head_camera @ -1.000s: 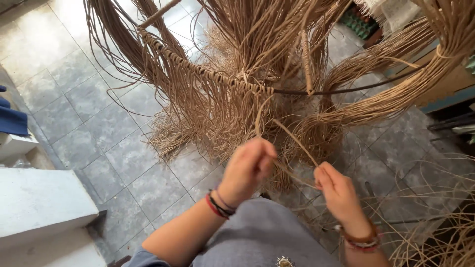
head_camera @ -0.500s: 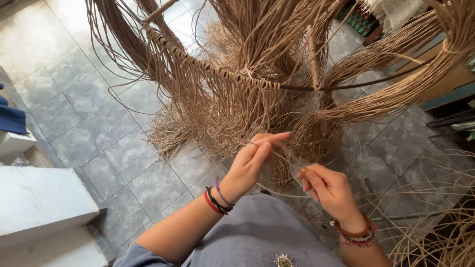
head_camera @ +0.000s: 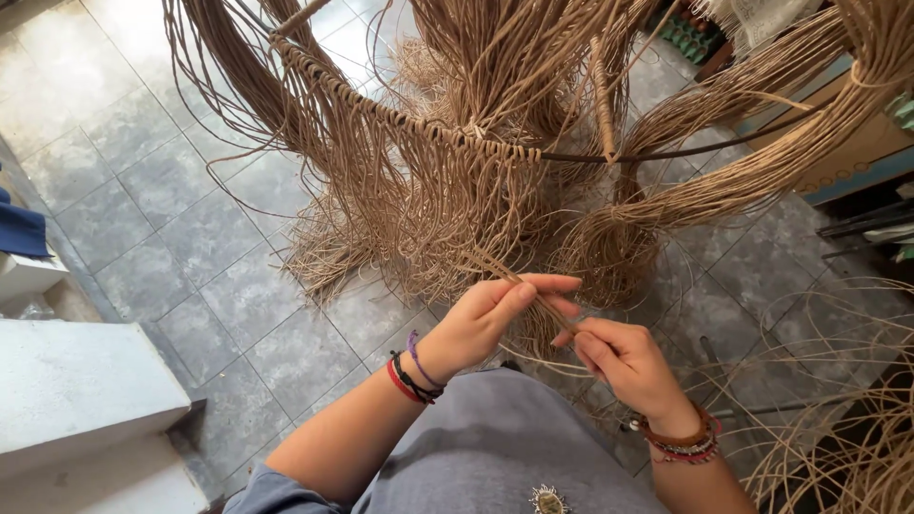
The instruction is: Weaving and knotting natural fiber strands onto a frame to create a large decorative object.
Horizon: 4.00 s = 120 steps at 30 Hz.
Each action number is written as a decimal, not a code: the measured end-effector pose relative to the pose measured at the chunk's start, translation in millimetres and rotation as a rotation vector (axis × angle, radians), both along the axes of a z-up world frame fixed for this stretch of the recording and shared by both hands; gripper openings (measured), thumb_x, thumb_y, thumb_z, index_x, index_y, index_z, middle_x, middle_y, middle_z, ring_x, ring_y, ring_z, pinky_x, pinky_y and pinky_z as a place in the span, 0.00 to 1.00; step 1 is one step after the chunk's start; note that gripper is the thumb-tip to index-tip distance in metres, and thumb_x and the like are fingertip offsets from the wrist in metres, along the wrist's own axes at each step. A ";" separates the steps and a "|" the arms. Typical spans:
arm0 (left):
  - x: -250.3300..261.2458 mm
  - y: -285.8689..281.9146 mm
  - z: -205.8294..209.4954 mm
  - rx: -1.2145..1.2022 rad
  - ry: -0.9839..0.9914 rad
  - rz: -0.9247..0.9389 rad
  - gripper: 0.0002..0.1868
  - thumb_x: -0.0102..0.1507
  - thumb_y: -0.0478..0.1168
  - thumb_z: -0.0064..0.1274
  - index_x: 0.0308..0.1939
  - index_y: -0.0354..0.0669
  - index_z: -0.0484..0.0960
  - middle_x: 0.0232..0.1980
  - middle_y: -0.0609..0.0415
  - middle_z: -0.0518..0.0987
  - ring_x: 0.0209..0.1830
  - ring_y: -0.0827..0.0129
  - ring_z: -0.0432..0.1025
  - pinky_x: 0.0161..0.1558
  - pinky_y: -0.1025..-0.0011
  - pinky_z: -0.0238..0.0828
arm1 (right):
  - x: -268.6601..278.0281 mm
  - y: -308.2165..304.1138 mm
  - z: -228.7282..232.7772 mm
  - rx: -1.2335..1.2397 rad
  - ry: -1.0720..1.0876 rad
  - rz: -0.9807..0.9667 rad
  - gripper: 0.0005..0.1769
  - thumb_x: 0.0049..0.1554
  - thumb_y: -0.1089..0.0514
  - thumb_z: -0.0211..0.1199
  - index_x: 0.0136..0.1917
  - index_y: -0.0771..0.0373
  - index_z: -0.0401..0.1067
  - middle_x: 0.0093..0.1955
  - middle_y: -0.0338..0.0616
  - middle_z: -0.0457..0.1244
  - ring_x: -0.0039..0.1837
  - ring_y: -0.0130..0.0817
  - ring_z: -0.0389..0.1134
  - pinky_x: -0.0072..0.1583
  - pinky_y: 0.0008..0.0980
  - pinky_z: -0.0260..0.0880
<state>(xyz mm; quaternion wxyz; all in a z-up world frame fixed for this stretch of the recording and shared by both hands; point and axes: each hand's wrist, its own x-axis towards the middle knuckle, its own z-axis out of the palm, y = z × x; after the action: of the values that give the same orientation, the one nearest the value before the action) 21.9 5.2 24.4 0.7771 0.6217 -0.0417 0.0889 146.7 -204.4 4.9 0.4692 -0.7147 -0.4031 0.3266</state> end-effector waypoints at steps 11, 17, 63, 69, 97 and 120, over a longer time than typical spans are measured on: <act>-9.4 -33.4 48.5 1.315 -0.132 0.213 0.51 0.54 0.48 0.68 0.76 0.38 0.61 0.75 0.40 0.66 0.63 0.52 0.71 0.57 0.61 0.75 | -0.8 10.7 18.3 -0.150 -0.321 0.049 0.10 0.60 0.60 0.58 0.41 0.62 0.78 0.34 0.51 0.69 0.39 0.55 0.71 0.42 0.43 0.71; -13.6 2.6 19.1 1.286 0.283 0.151 0.12 0.71 0.46 0.38 0.53 0.58 0.78 0.25 0.53 0.82 0.26 0.50 0.81 0.25 0.53 0.77 | 27.2 -10.9 31.1 -0.153 -0.285 -0.072 0.13 0.63 0.60 0.54 0.47 0.63 0.80 0.40 0.50 0.73 0.44 0.48 0.76 0.49 0.43 0.77; -39.0 81.2 6.8 1.318 0.193 -0.085 0.11 0.71 0.48 0.42 0.47 0.50 0.77 0.27 0.49 0.82 0.31 0.44 0.80 0.30 0.48 0.77 | 6.0 31.2 50.7 -0.362 -0.433 0.004 0.13 0.63 0.50 0.55 0.42 0.54 0.75 0.39 0.44 0.74 0.44 0.48 0.77 0.47 0.41 0.77; -10.5 71.1 20.7 1.220 0.198 -0.003 0.37 0.65 0.59 0.53 0.73 0.44 0.66 0.51 0.41 0.82 0.46 0.46 0.76 0.48 0.52 0.71 | 36.8 61.8 64.8 -0.834 -0.474 0.030 0.13 0.63 0.40 0.49 0.49 0.35 0.75 0.42 0.24 0.72 0.44 0.25 0.73 0.47 0.32 0.66; 10.8 107.6 13.7 1.158 0.239 0.449 0.10 0.71 0.50 0.44 0.44 0.53 0.79 0.36 0.61 0.85 0.30 0.60 0.79 0.28 0.64 0.69 | 147.4 55.3 47.5 -0.351 -0.493 0.243 0.13 0.66 0.53 0.48 0.50 0.57 0.72 0.45 0.35 0.71 0.45 0.30 0.73 0.49 0.32 0.69; 87.4 7.3 7.6 1.007 0.192 0.409 0.37 0.70 0.39 0.36 0.77 0.18 0.44 0.52 0.26 0.77 0.26 0.37 0.78 0.24 0.48 0.75 | 105.0 135.2 69.5 -0.091 -0.983 -0.129 0.07 0.64 0.55 0.60 0.52 0.48 0.79 0.40 0.36 0.71 0.38 0.39 0.73 0.39 0.32 0.72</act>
<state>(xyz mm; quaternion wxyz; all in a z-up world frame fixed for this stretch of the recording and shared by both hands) 109.4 12.5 32.0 0.3511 0.9172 0.1137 0.1500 251.6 -69.2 74.4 0.2113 -0.8274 -0.5167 -0.0615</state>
